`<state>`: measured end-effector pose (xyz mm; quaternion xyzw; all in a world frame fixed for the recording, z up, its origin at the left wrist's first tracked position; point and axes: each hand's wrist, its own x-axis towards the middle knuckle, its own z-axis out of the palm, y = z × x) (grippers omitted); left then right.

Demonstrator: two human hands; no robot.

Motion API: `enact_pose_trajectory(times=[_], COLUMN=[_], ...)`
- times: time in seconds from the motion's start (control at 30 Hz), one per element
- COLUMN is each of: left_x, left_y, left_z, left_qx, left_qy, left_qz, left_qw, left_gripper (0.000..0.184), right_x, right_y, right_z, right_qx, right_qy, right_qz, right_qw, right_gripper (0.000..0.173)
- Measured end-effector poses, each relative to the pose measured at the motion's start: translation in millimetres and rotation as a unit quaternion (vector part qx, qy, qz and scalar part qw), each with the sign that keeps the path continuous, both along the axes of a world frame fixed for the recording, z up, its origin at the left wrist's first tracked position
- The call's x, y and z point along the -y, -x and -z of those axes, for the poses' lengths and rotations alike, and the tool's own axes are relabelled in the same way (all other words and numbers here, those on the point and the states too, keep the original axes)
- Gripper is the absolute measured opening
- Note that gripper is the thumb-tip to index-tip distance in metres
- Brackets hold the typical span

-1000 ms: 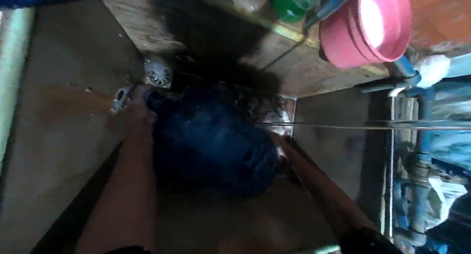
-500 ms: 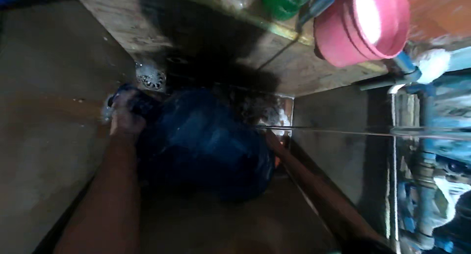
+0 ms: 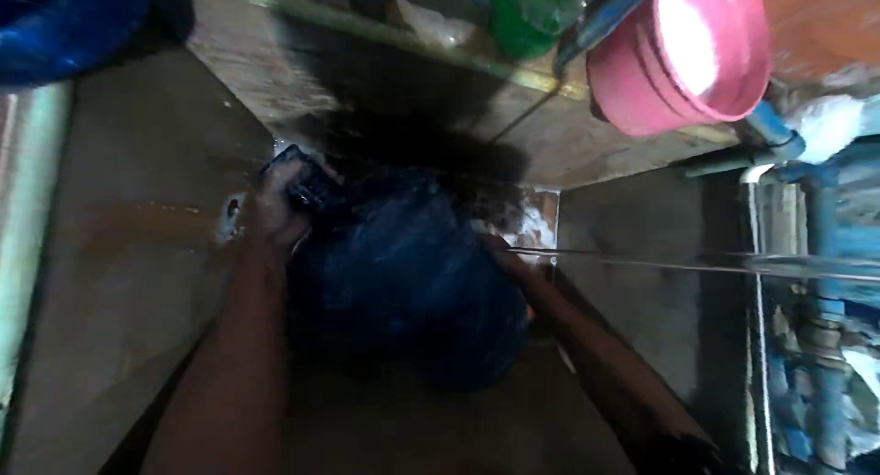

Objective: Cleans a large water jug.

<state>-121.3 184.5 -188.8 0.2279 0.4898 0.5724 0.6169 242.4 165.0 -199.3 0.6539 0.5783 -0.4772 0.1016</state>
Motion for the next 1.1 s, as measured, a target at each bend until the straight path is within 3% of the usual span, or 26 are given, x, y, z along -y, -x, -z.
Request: enact_pose_trajectory(times=[0.07,0.13,0.2,0.27,0.3,0.37,0.4,0.47,0.53,0.6,0.67,0.7,0.8,0.87,0.9,0.97,1.03,1.1], left_x=[-5.2,-6.7,3.4,19.2,26.3,45.7,53.7,69.0,76.5,72.2,69.7,64.2,40.6,41.7,41.5,45.0,52.2,64.5], left_y=[3.7,4.9,-14.0,-33.1,-43.3,-67.9,-83.0,-116.0,-130.0,-113.1,-83.3,-66.4,-21.1,-20.8,-29.9,-43.7,-46.2,-38.8], left_z=[-2.6,-3.5,-26.2,-56.5,-75.6,-112.7,-126.2,-150.7,-161.7,-152.2,-126.6,-112.2,-58.4,-51.8,-50.1,-28.2,-1.7,17.4], left_qx=[-0.101,-0.148,-0.158,-0.13,-0.115,-0.102,-0.099,-0.133,-0.137,-0.132,-0.132,-0.16,-0.217,-0.182,-0.165,-0.11,-0.121,-0.147], left_qy=[0.149,0.237,0.184,0.065,0.026,-0.024,-0.061,-0.137,-0.162,-0.152,-0.098,-0.051,0.089,0.136,0.14,0.136,0.175,0.242], left_qz=[-0.09,-0.139,-0.138,-0.077,-0.042,0.04,0.077,0.179,0.252,0.232,0.107,0.015,-0.168,-0.171,-0.17,-0.167,-0.174,-0.169], left_qw=[0.979,0.95,0.96,0.986,0.992,0.994,0.99,0.965,0.944,0.952,0.981,0.986,0.958,0.959,0.961,0.97,0.961,0.944], left_gripper=[0.031,0.051,0.044,0.025,0.018,0.019,0.031,0.057,0.062,0.056,0.045,0.039,0.034,0.03,0.023,0.024,0.024,0.039], right_x=[70.1,124.4,124.6,80.3,53.2,0.4,-24.3,-51.0,-64.6,-60.9,-14.1,18.0,110.2,144.6,134.4,75.9,15.7,12.2], right_y=[9.2,19.0,43.7,70.2,80.6,93.6,99.0,99.9,70.8,32.1,-19.4,-26.0,-5.1,20.0,34.5,53.6,45.5,14.5], right_z=[-41.5,-48.1,-53.9,-83.7,-107.3,-163.9,-187.5,-210.0,-176.3,-119.8,-45.8,-32.7,-49.2,-50.8,-52.4,-61.8,-56.8,-42.6], right_qx=[-0.012,-0.117,-0.178,-0.197,-0.178,-0.112,-0.079,-0.059,-0.092,-0.058,-0.077,-0.07,-0.024,-0.106,-0.144,-0.144,-0.084,-0.003], right_qy=[-0.126,-0.331,-0.454,-0.498,-0.488,-0.331,-0.224,-0.09,-0.037,-0.022,-0.059,-0.056,-0.143,-0.32,-0.366,-0.323,-0.159,-0.07], right_qz=[0.013,-0.069,-0.131,-0.144,-0.152,-0.182,-0.195,-0.182,-0.148,-0.042,0.031,0.063,0.12,0.062,0.024,0.007,0.011,-0.021], right_qw=[0.992,0.934,0.863,0.832,0.841,0.919,0.952,0.977,0.984,0.997,0.995,0.994,0.982,0.94,0.919,0.935,0.984,0.997], right_gripper=[0.049,0.054,0.053,0.051,0.048,0.044,0.041,0.031,0.032,0.038,0.042,0.043,0.051,0.057,0.06,0.054,0.046,0.049])
